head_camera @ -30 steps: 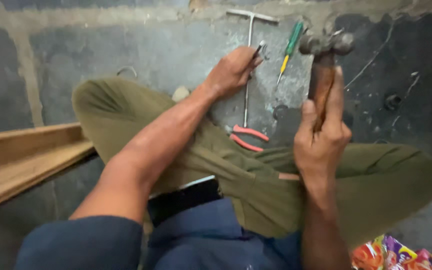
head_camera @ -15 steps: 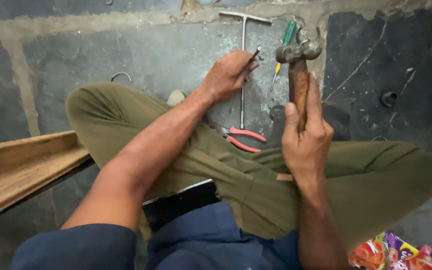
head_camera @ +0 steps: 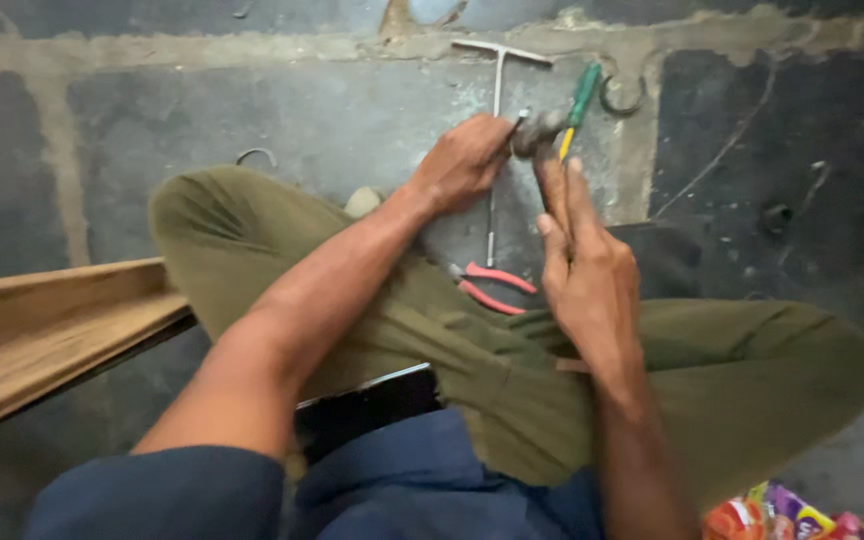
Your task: The person sits on the floor and uses a hammer and a metal rod to repeatedly strike a cylindrical metal object. The person holds the object in one hand and strikes it with the other, occasionally rotating it to hit different sides.
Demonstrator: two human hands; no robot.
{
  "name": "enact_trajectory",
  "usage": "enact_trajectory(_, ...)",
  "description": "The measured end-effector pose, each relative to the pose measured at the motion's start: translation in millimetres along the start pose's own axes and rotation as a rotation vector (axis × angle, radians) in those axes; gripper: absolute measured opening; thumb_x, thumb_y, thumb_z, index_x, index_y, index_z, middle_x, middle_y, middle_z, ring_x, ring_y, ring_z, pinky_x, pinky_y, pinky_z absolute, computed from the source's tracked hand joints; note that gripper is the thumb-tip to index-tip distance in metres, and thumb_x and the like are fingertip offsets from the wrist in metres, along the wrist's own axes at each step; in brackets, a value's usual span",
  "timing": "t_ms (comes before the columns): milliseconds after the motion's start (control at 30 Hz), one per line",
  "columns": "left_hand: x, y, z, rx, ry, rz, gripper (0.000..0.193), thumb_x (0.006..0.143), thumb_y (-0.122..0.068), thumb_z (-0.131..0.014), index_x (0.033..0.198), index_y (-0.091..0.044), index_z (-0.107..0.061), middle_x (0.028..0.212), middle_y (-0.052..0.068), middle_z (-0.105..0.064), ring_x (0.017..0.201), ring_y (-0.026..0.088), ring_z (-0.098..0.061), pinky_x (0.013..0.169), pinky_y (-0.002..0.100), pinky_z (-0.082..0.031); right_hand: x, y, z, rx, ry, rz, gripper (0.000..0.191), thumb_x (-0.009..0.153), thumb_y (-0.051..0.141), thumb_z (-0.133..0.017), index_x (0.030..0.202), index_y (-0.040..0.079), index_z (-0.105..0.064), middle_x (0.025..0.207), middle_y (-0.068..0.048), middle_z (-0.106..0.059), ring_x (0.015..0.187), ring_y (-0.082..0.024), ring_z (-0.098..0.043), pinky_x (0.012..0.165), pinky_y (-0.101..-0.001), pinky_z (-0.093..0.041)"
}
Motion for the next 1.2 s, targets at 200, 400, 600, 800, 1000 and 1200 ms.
enact_trajectory(200,-9,4,-5,-0.015,-0.02,0.097,0.015,0.104,-0.017,-0.062,0.106,-0.002,-0.058,0.094,0.02,-0.061,0.09,0.042,-0.061,0.077,0.05,-0.05,-20,-24,-2,0.133,-0.122,-0.01,0.054,0.112,0.017,-0.061,0.161,0.009,-0.039,0.115,-0.025,-0.072,0.092,-0.039,-0.074,0.081,-0.0457,-0.057)
enact_trajectory(400,1,21,9,-0.114,-0.254,0.366,0.023,0.108,-0.023,-0.052,0.103,-0.004,-0.063,0.092,0.016,-0.071,0.087,0.036,-0.071,0.077,0.044,-0.055,-1,-95,-28,0.817,-0.147,-0.515,0.046,0.11,0.027,-0.057,0.153,0.011,-0.048,0.077,-0.007,-0.057,0.059,-0.022,-0.055,0.051,-0.0381,-0.049)
enact_trajectory(600,4,34,20,-0.09,-0.351,0.592,0.035,0.105,-0.036,-0.058,0.113,-0.002,-0.063,0.089,0.014,-0.074,0.081,0.03,-0.074,0.076,0.042,-0.057,3,-146,-69,1.396,-0.13,-0.883,0.023,0.104,0.031,-0.058,0.118,0.014,-0.06,0.075,-0.004,-0.061,0.053,-0.018,-0.061,0.048,-0.0329,-0.053)
enact_trajectory(800,3,14,36,0.137,-0.218,0.59,0.079,0.089,-0.046,-0.08,0.14,0.004,-0.048,0.125,0.024,-0.064,0.116,0.038,-0.062,0.098,0.045,-0.05,2,-154,-91,1.39,-0.155,-0.796,0.017,0.103,0.024,-0.061,0.115,0.012,-0.057,0.079,-0.004,-0.06,0.056,-0.018,-0.06,0.05,-0.0339,-0.054)
enact_trajectory(1000,-14,-12,23,0.293,0.221,0.328,0.101,0.072,-0.044,-0.089,0.144,0.007,-0.042,0.132,0.029,-0.054,0.124,0.047,-0.051,0.105,0.052,-0.04,4,-155,-96,1.368,-0.2,-0.773,0.019,0.101,0.018,-0.063,0.116,0.008,-0.058,0.081,-0.002,-0.058,0.06,-0.015,-0.061,0.051,-0.0335,-0.055)
enact_trajectory(1200,-14,-9,20,0.072,0.183,0.331,0.074,0.072,-0.023,-0.093,0.135,-0.006,-0.058,0.128,0.019,-0.065,0.122,0.037,-0.061,0.105,0.045,-0.049,5,-152,-93,1.374,-0.187,-0.759,0.027,0.096,0.015,-0.063,0.122,0.009,-0.058,0.085,-0.002,-0.06,0.068,-0.014,-0.062,0.055,-0.0323,-0.057)
Point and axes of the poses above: each hand's wrist, its own x-axis towards the middle knuckle, its own z-axis out of the back of the hand, y = z × x, the point moved 3 cm from there along x, towards the middle knuckle
